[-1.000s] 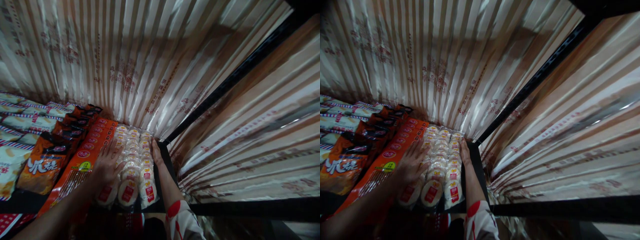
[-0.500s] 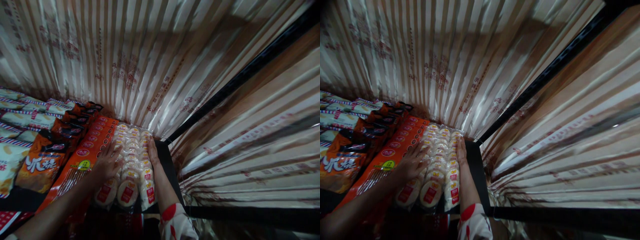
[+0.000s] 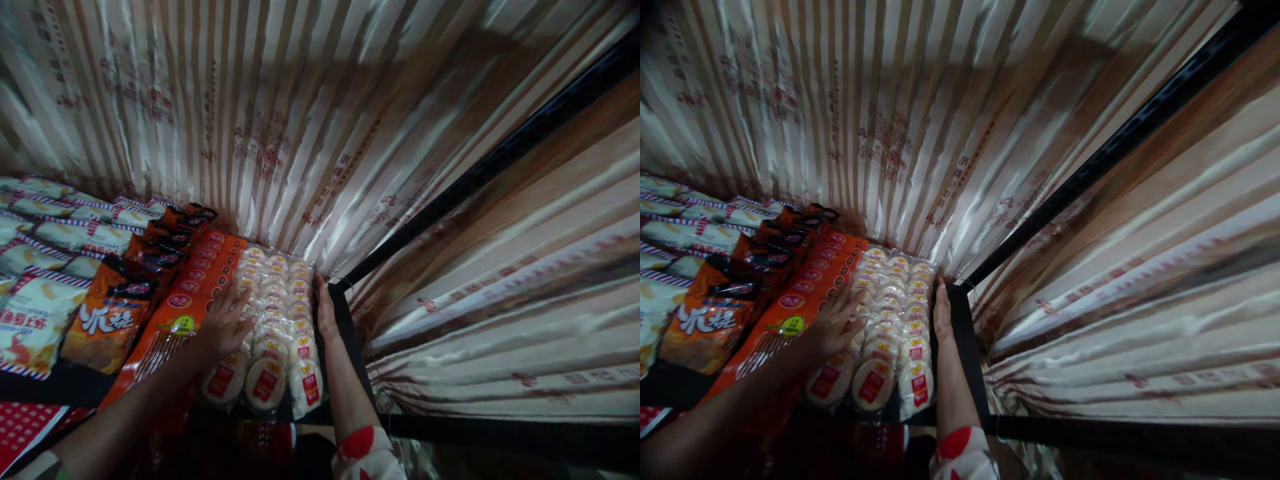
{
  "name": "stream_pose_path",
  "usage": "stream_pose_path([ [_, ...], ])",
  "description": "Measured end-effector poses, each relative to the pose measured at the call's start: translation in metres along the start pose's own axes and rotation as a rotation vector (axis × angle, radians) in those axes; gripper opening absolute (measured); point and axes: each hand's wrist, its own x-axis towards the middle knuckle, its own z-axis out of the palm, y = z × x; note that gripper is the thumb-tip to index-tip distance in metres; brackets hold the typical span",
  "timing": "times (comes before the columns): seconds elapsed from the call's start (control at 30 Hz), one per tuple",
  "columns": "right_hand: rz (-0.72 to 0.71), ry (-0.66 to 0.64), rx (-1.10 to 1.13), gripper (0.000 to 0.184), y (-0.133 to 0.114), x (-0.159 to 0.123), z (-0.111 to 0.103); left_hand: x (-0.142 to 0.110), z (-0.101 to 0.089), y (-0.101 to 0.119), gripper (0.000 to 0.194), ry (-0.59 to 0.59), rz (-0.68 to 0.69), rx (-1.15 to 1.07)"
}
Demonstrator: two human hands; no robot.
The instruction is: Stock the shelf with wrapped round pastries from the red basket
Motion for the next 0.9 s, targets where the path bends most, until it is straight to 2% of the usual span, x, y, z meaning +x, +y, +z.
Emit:
stream_pose_path([
  [0.2,0.069,0.007,-0.034,0.064,-0.007,-0.056,-0.032,-0.008,-0.012,0.005,0.056,-0.034,-0.037,-0.071],
  [0.33,0.073,0.002,-0.062,0.063,-0.012,-0.091,-0.041,-0.010,-0.014,0.008,0.052,-0.034,-0.025,-0.092],
  [0.57,0.118,-0.015,-0.093,0.065,-0.017,-0.122,-0.024,-0.008,-0.006,0.011,0.053,-0.035,-0.074,-0.073],
  [0.9,0.121,0.025,-0.190,0.068,-0.015,-0.131,-0.004,-0.006,-0.003,0.013,0.055,-0.068,-0.064,-0.043],
])
